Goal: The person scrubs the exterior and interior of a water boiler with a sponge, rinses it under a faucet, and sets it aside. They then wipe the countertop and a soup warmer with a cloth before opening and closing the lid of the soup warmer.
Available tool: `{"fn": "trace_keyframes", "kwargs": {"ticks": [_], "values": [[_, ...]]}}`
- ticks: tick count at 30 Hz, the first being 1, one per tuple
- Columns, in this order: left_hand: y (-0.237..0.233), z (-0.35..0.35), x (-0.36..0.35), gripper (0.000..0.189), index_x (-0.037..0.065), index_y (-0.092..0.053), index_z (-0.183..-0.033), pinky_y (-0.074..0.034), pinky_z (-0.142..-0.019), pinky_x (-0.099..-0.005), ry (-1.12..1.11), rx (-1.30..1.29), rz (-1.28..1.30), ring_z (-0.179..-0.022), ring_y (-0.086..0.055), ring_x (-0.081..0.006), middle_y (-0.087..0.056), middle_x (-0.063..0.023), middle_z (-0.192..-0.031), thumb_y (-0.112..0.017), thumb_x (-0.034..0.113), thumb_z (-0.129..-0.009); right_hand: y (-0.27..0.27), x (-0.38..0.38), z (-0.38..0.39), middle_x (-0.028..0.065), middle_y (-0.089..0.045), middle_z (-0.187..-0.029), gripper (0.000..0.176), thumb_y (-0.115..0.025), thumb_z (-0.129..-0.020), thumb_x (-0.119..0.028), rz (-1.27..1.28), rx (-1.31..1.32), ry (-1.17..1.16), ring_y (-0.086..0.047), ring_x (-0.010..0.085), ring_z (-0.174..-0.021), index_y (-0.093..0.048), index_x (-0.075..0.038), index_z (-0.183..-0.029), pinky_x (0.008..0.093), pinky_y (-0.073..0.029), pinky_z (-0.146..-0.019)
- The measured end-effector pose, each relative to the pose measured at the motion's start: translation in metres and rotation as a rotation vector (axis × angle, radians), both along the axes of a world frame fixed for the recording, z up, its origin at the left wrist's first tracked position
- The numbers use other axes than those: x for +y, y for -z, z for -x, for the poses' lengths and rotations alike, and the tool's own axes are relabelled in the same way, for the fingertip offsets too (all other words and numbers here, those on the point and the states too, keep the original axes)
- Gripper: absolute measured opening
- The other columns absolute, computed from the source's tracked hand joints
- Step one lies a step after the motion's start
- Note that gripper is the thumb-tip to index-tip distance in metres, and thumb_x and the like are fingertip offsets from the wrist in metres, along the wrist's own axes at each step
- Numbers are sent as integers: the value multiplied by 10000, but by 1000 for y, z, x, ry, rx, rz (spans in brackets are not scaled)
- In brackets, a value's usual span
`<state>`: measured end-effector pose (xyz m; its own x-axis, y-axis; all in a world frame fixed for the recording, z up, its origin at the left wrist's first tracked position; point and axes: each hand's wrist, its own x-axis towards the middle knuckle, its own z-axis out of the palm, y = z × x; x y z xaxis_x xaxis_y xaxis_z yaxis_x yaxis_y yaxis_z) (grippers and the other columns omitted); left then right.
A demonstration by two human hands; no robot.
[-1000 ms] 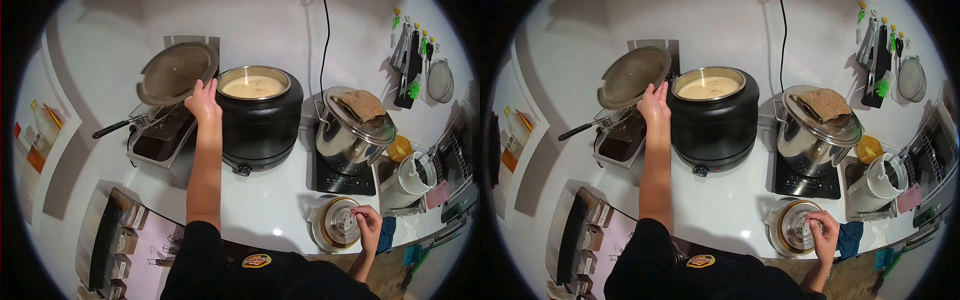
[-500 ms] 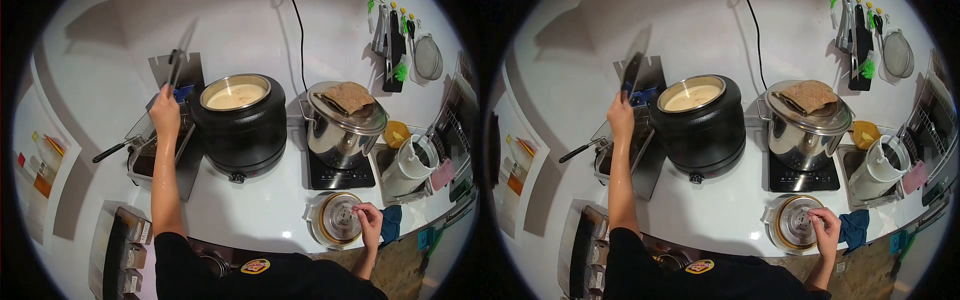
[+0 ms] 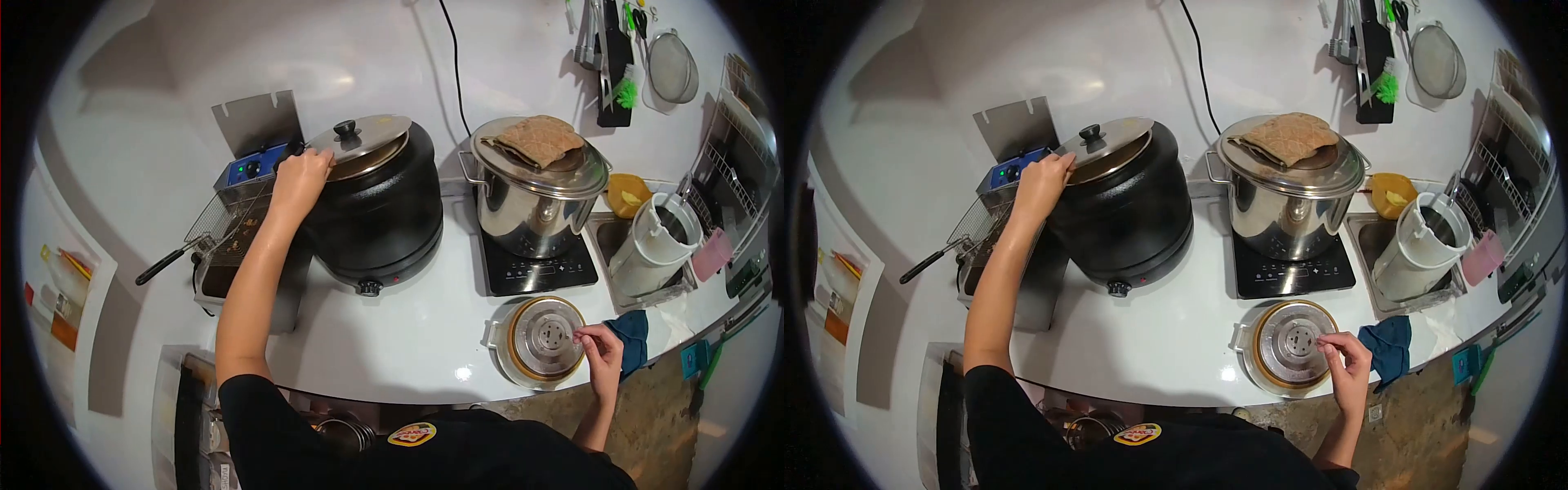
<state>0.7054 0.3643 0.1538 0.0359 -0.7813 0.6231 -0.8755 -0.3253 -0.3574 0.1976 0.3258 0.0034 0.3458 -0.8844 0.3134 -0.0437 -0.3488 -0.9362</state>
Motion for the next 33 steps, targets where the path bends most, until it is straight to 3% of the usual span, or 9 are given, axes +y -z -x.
{"fn": "trace_keyframes", "kwargs": {"ticks": [3,6,12,18,22,24,27,33], "values": [[-7,5,-4,389,57,-645,-871,-509,-535,-384,38,-39,-104,-623,-634,-309,-615,-139,-711,-600,435,-793,2,6,5,96,-629,-849,123,-582,-853,-55,-17,-6,42,-590,144,-773,-632,40,-912,251,-454,-729],[-6,4,-3,398,81,-666,-987,-494,-562,-383,-27,-1,-123,-619,-613,-308,-612,-116,-746,-615,422,-787,4,14,8,87,-615,-856,136,-567,-871,-60,-14,4,57,-577,130,-774,-615,54,-927,243,-444,-733],[6,-3,10,427,90,-669,-934,-498,-499,-345,82,-88,-61,-583,-624,-249,-598,-83,-713,-600,481,-777,4,26,0,91,-611,-852,147,-567,-875,-75,-57,22,84,-576,135,-781,-613,57,-921,243,-443,-728],[4,-5,14,395,109,-661,-980,-486,-573,-359,201,71,-66,-684,-623,-261,-607,-68,-785,-597,449,-790,-10,47,-27,107,-647,-813,96,-594,-812,-37,39,187,125,-616,181,-777,-648,20,-868,271,-463,-719],[-5,19,21,352,81,-626,-1093,-467,-763,-353,215,428,-72,-900,-595,-276,-612,-93,-1020,-583,335,-853,-13,72,-16,102,-652,-804,107,-596,-794,-38,42,311,201,-618,193,-762,-653,13,-869,284,-466,-703],[1,28,19,314,70,-624,-1093,-451,-819,-347,267,334,74,-951,-581,-277,-609,-100,-1046,-584,277,-861,-6,87,-2,100,-653,-803,112,-597,-790,-42,14,308,270,-618,192,-758,-654,13,-870,286,-467,-697],[-1,73,18,263,61,-629,-1083,-437,-858,-345,424,572,59,-985,-569,-289,-607,-112,-1068,-586,194,-860,3,110,26,96,-643,-797,118,-594,-797,-57,-42,284,393,-612,186,-750,-651,14,-871,284,-466,-690],[5,201,10,244,45,-641,-1038,-451,-830,-346,789,505,-283,-962,-575,-287,-613,-112,-1045,-619,99,-801,21,138,97,102,-627,-825,132,-584,-813,-60,-48,218,597,-603,173,-753,-640,17,-904,277,-469,-697]]}}
